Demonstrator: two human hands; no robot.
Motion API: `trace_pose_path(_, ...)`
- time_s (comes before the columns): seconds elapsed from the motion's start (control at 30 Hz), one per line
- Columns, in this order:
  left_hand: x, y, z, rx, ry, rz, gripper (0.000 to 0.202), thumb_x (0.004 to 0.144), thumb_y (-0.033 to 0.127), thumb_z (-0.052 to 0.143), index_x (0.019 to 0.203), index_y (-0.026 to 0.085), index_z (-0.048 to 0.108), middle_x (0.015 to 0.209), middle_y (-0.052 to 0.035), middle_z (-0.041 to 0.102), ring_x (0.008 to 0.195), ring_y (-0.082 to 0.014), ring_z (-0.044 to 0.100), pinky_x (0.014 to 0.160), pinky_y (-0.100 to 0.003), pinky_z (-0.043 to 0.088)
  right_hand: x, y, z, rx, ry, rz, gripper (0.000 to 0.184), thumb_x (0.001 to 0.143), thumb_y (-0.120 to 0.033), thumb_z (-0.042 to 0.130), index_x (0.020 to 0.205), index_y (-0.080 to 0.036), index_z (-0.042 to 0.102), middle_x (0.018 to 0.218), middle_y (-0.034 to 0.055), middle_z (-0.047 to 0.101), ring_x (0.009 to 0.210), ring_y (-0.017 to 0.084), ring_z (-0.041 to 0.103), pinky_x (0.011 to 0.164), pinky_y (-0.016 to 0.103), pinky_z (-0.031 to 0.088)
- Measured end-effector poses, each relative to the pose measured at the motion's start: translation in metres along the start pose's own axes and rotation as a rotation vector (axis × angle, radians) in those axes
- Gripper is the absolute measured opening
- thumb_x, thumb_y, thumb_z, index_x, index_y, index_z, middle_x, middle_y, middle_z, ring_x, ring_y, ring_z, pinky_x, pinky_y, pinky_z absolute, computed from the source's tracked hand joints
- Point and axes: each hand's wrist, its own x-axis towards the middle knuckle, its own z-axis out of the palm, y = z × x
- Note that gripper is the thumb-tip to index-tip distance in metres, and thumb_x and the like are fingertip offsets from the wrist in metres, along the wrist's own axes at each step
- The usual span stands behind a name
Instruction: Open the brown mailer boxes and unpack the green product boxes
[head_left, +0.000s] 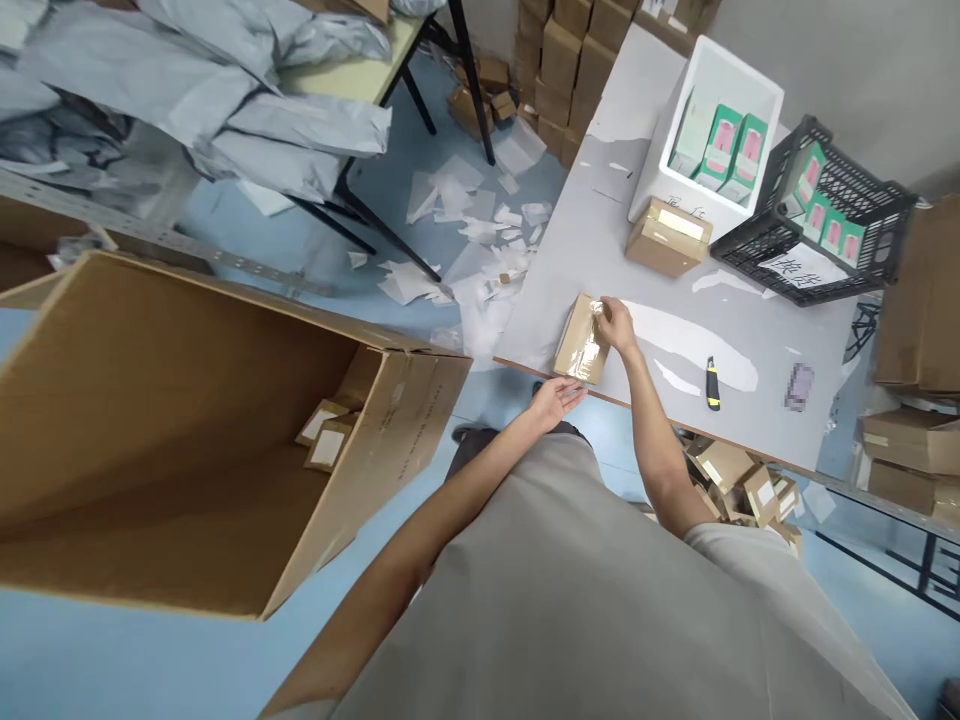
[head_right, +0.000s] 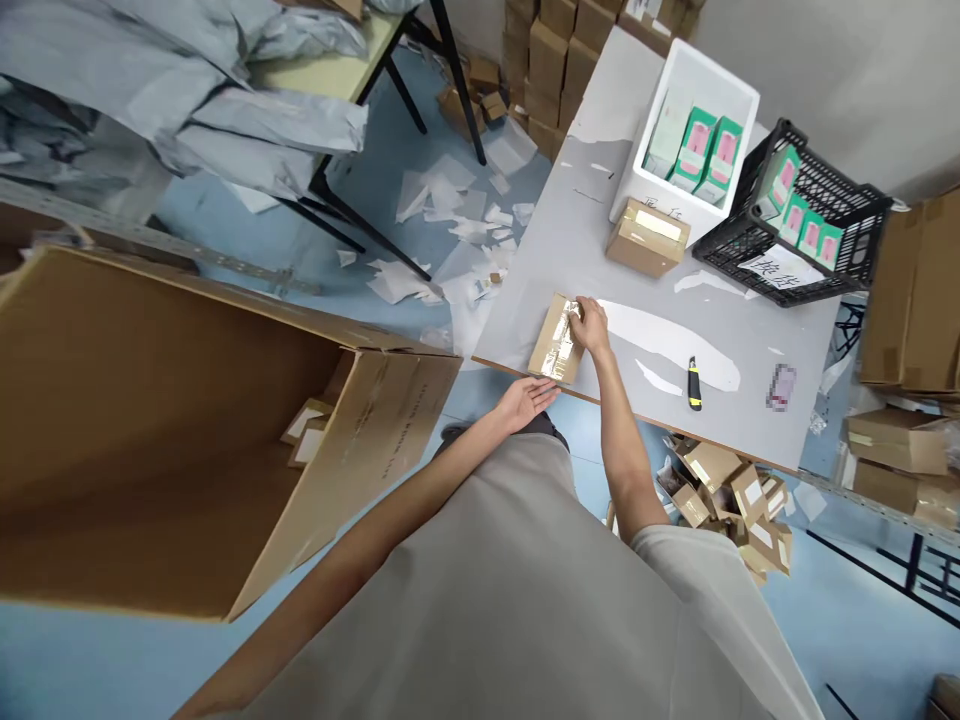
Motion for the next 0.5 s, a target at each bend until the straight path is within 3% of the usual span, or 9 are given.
trace_pose_path(0.13,-0.008,0.012,-0.015,0.046,-0.071,0.017,0.018,0.092,0.016,0.075,0.106,0.020,0.085,0.137,-0.0218,0.087,0.132,-0.0335,0.087,0.130,-0.046,0.062,-0.001,-0.028,0.017,0.035,0.024,-0.067,0.052,0.114,-0.040,0.058,0.160,-0.020,0.073,0.186,0.0186,0.060,0.184,0.036,0.042,0.153,0.067,0.024)
trace_pose_path(0.27,-0.025,0.040,-0.052,-0.072,-0.081,0.144,0.022,0.095,0.022,0.074,0.111,0.021,0.088,0.141,-0.0197,0.087,0.141,-0.0340,0.083,0.131,-0.045,0.062,-0.021,-0.091,0.053,0.063,-0.060,-0.257,0.052,0.118,-0.049,0.061,0.161,-0.025,0.074,0.184,0.0158,0.063,0.181,0.033,0.046,0.153,0.061,0.032)
trace_pose_path(0.37,-0.044,0.063,-0.098,-0.243,-0.020,0.273,0.021,0.095,0.022,0.072,0.111,0.022,0.086,0.133,-0.0164,0.089,0.140,-0.0317,0.082,0.130,-0.044,0.062,-0.046,-0.152,0.101,0.073,-0.237,-0.405,0.048,0.117,-0.043,0.063,0.159,-0.024,0.077,0.178,0.0152,0.069,0.175,0.030,0.055,0.151,0.052,0.037)
trace_pose_path(0.5,-0.077,0.083,-0.181,-0.488,0.091,0.437,0.010,0.095,0.020,0.072,0.100,0.022,0.080,0.117,-0.0122,0.089,0.129,-0.0266,0.084,0.123,-0.038,0.064,-0.095,-0.232,0.181,0.058,-0.521,-0.571,0.041,0.115,-0.030,0.065,0.152,-0.025,0.081,0.171,0.0117,0.075,0.168,0.026,0.062,0.148,0.043,0.041)
